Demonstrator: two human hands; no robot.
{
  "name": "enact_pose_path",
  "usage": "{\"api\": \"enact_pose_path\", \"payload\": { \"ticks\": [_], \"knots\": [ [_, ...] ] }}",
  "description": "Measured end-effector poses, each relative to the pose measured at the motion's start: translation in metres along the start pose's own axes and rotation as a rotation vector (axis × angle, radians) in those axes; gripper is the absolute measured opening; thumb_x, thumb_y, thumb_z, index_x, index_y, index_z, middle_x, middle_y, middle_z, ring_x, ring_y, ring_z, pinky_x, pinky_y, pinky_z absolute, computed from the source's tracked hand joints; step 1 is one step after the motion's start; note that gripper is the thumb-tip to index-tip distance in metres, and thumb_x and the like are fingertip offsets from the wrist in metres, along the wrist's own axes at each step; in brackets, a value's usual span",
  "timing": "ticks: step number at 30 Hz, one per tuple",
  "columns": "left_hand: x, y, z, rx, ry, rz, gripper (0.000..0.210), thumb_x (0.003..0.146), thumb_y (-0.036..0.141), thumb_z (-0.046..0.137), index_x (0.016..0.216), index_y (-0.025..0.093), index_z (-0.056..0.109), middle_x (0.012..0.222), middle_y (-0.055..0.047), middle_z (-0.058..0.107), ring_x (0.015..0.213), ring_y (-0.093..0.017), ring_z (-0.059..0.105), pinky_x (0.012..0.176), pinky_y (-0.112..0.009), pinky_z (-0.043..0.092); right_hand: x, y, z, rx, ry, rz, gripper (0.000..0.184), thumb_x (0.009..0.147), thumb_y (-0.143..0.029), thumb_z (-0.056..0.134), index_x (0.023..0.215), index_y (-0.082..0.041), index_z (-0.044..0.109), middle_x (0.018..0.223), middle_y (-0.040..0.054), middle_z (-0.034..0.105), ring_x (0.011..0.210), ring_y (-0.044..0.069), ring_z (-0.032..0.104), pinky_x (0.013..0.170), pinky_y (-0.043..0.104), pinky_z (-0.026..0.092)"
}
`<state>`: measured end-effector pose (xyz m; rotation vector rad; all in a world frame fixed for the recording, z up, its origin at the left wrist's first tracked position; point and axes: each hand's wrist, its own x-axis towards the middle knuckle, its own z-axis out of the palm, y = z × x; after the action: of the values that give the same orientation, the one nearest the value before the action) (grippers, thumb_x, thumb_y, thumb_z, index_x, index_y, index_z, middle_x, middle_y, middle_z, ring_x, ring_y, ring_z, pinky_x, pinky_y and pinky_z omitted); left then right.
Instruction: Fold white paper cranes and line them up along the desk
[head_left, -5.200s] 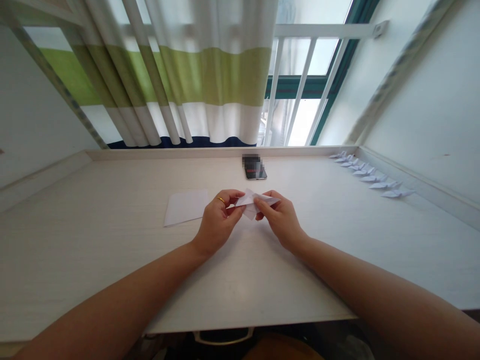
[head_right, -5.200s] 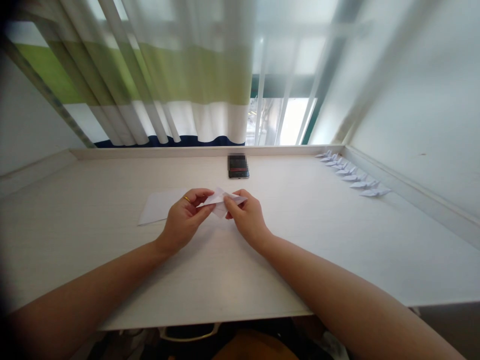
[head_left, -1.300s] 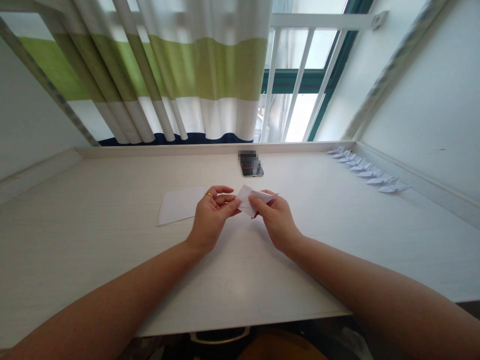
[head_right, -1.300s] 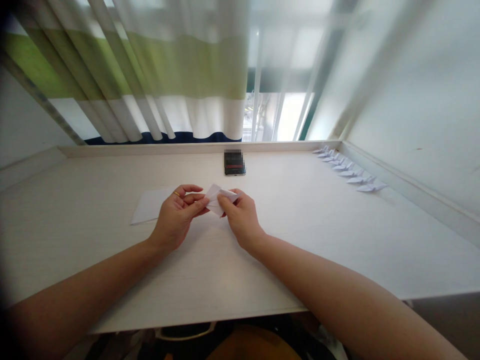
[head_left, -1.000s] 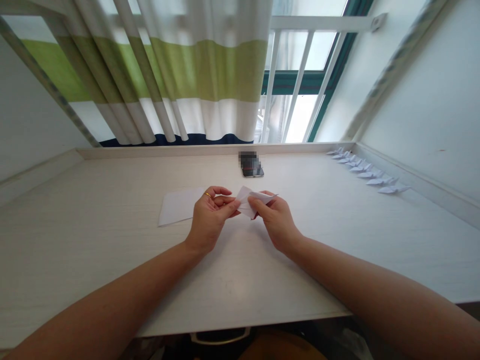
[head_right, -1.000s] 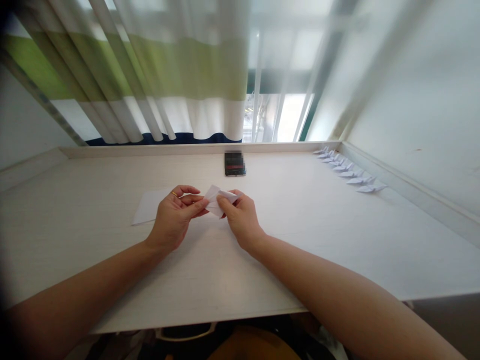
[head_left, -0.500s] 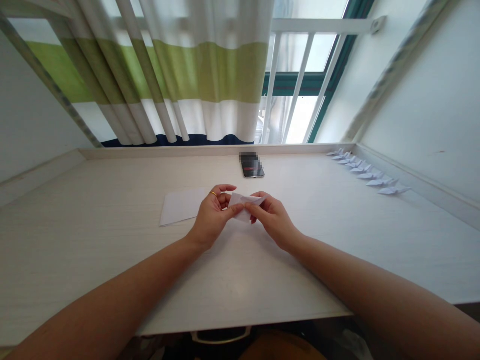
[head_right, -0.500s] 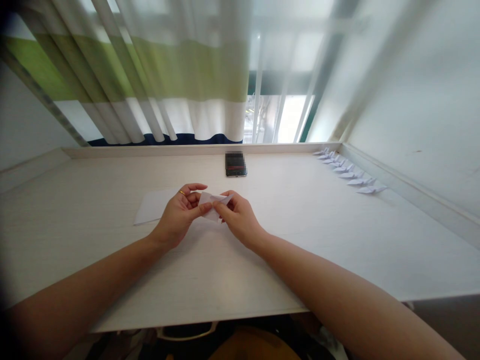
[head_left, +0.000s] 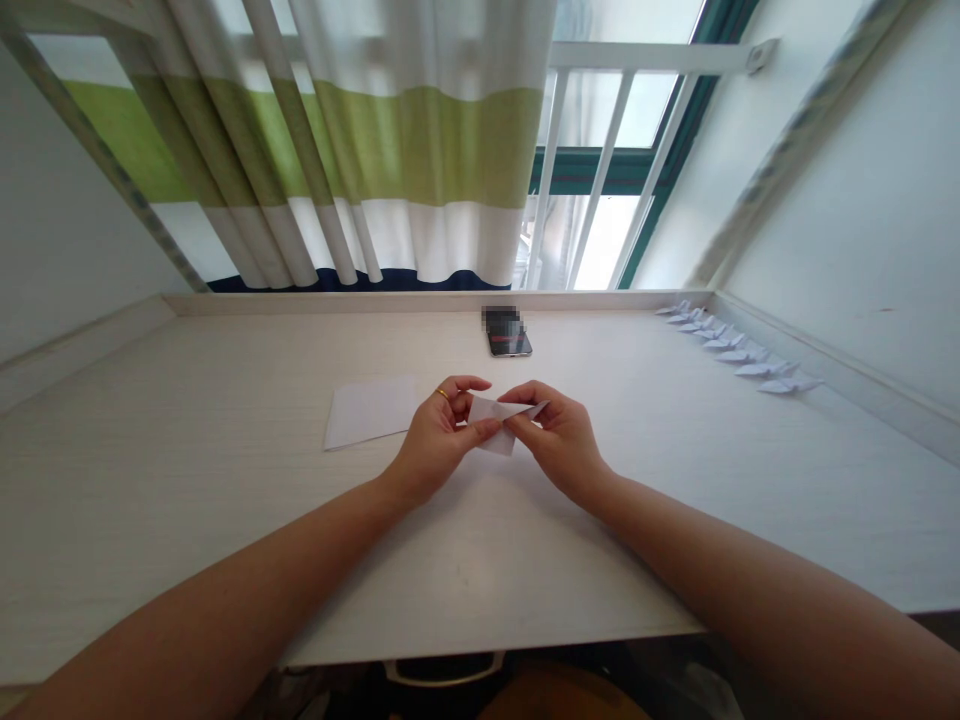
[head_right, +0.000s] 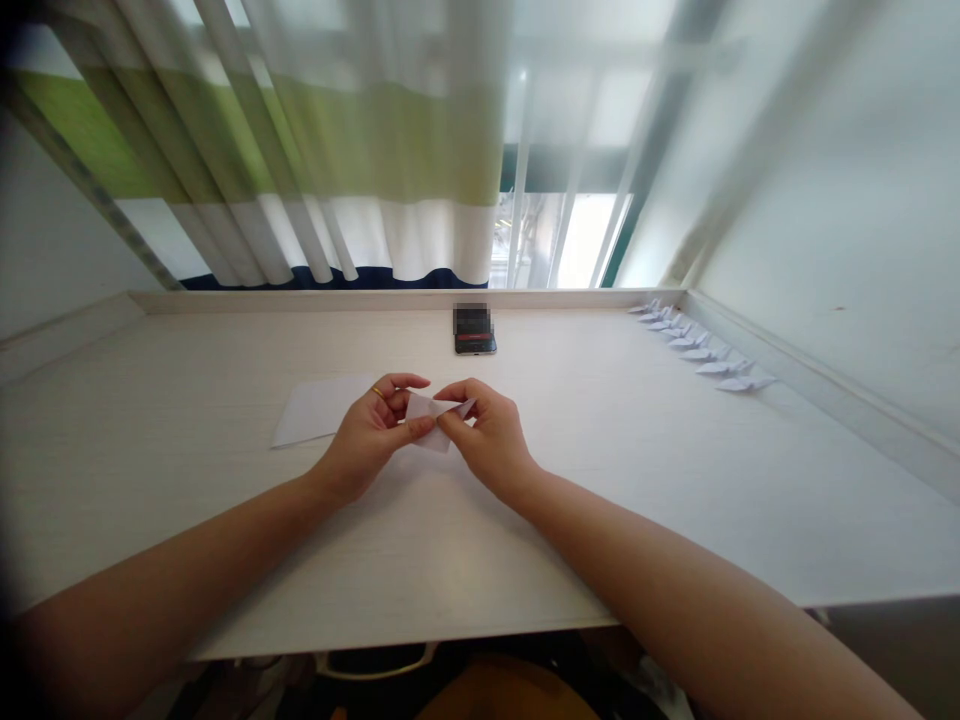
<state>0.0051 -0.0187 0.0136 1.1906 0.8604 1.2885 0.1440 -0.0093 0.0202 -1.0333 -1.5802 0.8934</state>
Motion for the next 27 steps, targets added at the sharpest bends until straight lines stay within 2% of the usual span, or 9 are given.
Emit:
{"api": "enact_pose_path", "payload": {
  "ticks": [6, 12, 18, 23, 27],
  "knots": [
    [-0.001, 0.001, 0.001, -0.008, -0.005, 0.033, 0.035, 0.062, 0.016, 0.067, 0.092, 0.019, 0.051, 0.068, 0.003, 0.062, 0.062, -0.009, 0.057, 0.058, -0.02, 0.045, -0.003, -0.001, 0.002, 0.087, -0.01, 0.004, 0.005, 0.064, -0.017, 0.057, 0.069, -0.019, 0.056, 0.066, -0.0017, 0.056, 0.059, 0.011, 0.047, 0.056, 0.025, 0.037],
    [-0.002, 0.004, 0.0, 0.006, -0.032, 0.054, 0.034, 0.064, 0.016, 0.067, 0.094, 0.02, 0.051, 0.066, 0.003, 0.061, 0.06, -0.009, 0.055, 0.057, -0.02, 0.045, -0.006, -0.001, 0.003, 0.058, 0.017, -0.076, 0.001, 0.069, -0.019, 0.056, 0.069, -0.019, 0.055, 0.066, -0.0013, 0.054, 0.061, 0.012, 0.047, 0.057, 0.025, 0.037],
    [-0.002, 0.005, 0.0, 0.01, -0.027, 0.064, 0.035, 0.063, 0.015, 0.067, 0.093, 0.019, 0.05, 0.066, 0.003, 0.06, 0.06, -0.008, 0.054, 0.056, -0.019, 0.044, -0.007, 0.002, 0.005, 0.081, 0.049, -0.117, 0.003, 0.07, -0.019, 0.055, 0.073, -0.019, 0.056, 0.07, -0.0009, 0.056, 0.064, 0.012, 0.048, 0.059, 0.024, 0.038],
    [-0.001, 0.003, 0.001, -0.021, -0.005, 0.036, 0.037, 0.062, 0.015, 0.068, 0.094, 0.017, 0.049, 0.067, 0.003, 0.061, 0.061, -0.009, 0.055, 0.057, -0.02, 0.044, -0.003, 0.002, 0.002, 0.076, 0.001, -0.115, 0.005, 0.069, -0.015, 0.054, 0.073, -0.017, 0.057, 0.069, -0.0008, 0.056, 0.063, 0.011, 0.049, 0.058, 0.023, 0.039],
    [0.001, 0.003, 0.0, -0.048, 0.033, 0.018, 0.036, 0.062, 0.015, 0.068, 0.093, 0.017, 0.049, 0.067, 0.002, 0.061, 0.062, -0.009, 0.055, 0.059, -0.021, 0.044, -0.001, -0.002, -0.005, 0.037, -0.013, -0.183, 0.01, 0.071, -0.014, 0.052, 0.077, -0.018, 0.059, 0.075, 0.0003, 0.055, 0.064, 0.01, 0.049, 0.058, 0.024, 0.04]
  ]
}}
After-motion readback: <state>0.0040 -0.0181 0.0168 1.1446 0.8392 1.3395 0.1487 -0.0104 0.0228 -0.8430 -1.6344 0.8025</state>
